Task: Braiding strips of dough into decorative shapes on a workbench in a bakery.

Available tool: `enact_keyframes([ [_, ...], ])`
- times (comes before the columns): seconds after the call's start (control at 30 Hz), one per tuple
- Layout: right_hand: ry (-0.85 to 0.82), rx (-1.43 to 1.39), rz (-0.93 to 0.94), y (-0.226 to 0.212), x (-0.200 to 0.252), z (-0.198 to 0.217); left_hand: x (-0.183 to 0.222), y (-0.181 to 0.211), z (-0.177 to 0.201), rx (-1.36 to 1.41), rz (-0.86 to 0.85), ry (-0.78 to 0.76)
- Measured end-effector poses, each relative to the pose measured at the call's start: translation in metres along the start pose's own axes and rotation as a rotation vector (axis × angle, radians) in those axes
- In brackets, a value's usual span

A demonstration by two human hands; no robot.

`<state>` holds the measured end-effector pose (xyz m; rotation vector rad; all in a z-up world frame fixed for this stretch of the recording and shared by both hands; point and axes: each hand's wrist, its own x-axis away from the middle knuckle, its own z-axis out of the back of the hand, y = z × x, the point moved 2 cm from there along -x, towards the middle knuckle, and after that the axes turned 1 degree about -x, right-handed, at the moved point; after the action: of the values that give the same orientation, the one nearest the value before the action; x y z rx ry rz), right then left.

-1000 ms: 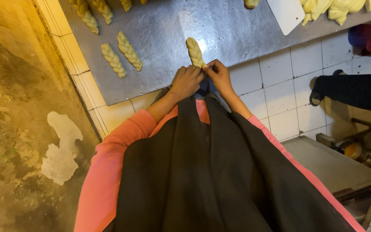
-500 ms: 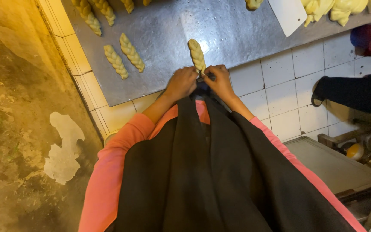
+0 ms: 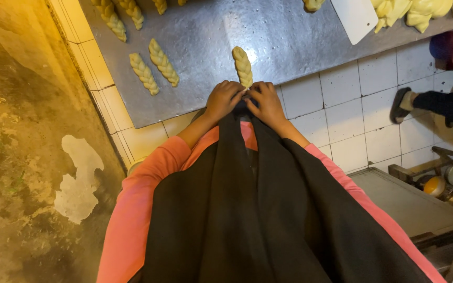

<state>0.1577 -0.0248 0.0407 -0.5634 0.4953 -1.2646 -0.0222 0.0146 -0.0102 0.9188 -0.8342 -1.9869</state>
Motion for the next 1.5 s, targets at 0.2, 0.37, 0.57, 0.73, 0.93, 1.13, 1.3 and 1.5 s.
enact_keyframes([
  [0.2, 0.003, 0.04, 0.108, -0.006, 0.011, 0.004, -0.004, 0.017, 0.012, -0.216, -0.185, -0.083],
  [0.37, 0.09, -0.102, 0.042, 0.006, 0.015, -0.002, -0.006, 0.016, 0.004, -0.508, -0.341, -0.161],
  [0.57, 0.22, -0.164, -0.15, 0.03, 0.01, -0.011, -0.001, 0.007, -0.014, -0.728, -0.398, -0.219],
  [0.73, 0.213, -0.151, -0.259, 0.027, 0.009, -0.013, 0.001, 0.004, -0.014, -0.573, -0.399, -0.191],
  [0.93, 0.209, -0.18, -0.07, 0.006, 0.009, -0.006, 0.013, -0.007, -0.014, -0.304, -0.376, -0.152],
  [1.13, 0.123, 0.033, 0.129, -0.01, 0.005, -0.002, 0.02, -0.013, -0.013, -0.228, -0.371, -0.136],
  [1.3, 0.051, 0.162, 0.145, -0.007, 0.002, -0.008, 0.01, 0.008, 0.009, -0.121, -0.243, -0.191],
  [1.5, -0.011, 0.303, 0.165, -0.003, -0.005, -0.016, -0.016, 0.001, 0.03, -0.033, 0.222, -0.141],
])
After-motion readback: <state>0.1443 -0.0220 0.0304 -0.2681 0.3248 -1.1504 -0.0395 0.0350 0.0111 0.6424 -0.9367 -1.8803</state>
